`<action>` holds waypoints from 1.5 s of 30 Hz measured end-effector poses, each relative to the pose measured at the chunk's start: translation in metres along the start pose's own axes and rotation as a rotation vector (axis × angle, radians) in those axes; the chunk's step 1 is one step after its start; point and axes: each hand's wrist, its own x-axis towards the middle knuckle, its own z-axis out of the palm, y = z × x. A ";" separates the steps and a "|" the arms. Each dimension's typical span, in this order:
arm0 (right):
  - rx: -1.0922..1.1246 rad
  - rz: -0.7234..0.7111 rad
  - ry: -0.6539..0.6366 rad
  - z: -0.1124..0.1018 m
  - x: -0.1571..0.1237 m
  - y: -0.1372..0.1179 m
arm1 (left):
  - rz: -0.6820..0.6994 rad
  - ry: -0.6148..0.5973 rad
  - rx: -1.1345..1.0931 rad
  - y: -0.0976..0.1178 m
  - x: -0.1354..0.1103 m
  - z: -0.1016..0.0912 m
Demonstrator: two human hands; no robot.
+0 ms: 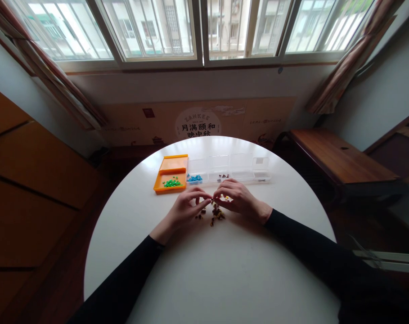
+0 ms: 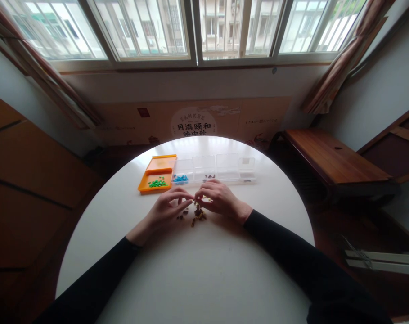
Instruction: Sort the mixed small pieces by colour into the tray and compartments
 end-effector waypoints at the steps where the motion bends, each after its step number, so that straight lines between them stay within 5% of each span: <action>1: 0.001 0.002 0.001 0.000 0.000 0.000 | 0.013 0.004 0.015 0.000 0.000 0.000; 13: 0.019 0.016 0.009 0.001 -0.001 0.000 | 0.113 0.056 0.108 -0.006 -0.003 0.002; 45: 0.008 0.105 0.040 0.000 -0.002 0.002 | 0.052 0.075 0.105 0.002 -0.001 0.000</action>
